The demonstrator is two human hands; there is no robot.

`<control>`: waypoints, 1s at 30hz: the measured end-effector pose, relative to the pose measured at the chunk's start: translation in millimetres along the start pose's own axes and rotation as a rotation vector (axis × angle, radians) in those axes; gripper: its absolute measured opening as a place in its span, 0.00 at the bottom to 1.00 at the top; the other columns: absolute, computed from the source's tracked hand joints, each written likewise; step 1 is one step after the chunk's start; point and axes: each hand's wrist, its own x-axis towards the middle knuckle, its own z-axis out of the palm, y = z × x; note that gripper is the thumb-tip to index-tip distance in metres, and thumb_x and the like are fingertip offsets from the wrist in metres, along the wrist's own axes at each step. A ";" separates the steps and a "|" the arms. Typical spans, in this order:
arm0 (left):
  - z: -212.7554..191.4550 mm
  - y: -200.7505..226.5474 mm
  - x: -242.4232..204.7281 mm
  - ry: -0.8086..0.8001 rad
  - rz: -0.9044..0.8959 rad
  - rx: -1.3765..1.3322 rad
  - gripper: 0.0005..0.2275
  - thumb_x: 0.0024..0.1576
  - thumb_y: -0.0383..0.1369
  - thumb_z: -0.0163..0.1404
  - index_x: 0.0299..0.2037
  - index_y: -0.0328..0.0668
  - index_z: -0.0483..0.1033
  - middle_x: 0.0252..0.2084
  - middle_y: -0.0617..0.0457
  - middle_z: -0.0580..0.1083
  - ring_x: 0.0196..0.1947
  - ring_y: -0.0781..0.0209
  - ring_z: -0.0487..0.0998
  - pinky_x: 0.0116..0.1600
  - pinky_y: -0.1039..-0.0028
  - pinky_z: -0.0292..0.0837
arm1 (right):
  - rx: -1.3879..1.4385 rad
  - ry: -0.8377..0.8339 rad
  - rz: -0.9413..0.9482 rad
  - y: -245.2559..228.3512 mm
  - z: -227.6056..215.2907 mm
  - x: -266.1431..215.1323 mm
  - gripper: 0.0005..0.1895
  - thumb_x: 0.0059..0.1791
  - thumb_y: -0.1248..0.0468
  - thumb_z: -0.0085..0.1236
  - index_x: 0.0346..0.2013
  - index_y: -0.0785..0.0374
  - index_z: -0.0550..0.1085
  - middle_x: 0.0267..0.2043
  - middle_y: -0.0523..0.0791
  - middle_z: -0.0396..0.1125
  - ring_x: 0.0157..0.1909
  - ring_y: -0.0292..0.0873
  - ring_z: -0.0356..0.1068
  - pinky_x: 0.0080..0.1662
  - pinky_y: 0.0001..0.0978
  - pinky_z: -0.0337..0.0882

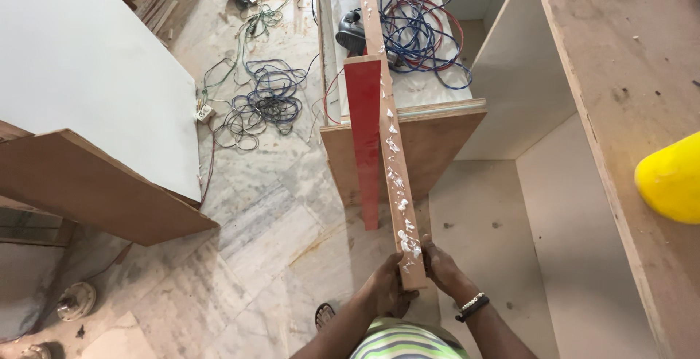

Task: The person applies a white adhesive from a yellow container onto a long wooden strip using a small wooden stick. They then pick up a red wooden board and press it against the glued strip to join the pieces.

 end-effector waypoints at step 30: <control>-75.9 90.9 24.2 0.360 0.387 0.432 0.41 0.53 0.68 0.38 0.59 0.36 0.74 0.51 0.49 0.79 0.53 0.54 0.78 0.56 0.60 0.71 | 0.448 -0.313 -0.052 -1.3 9.0 -27.5 0.39 0.55 0.40 0.29 0.63 0.69 0.66 0.58 0.53 0.70 0.59 0.50 0.70 0.61 0.45 0.69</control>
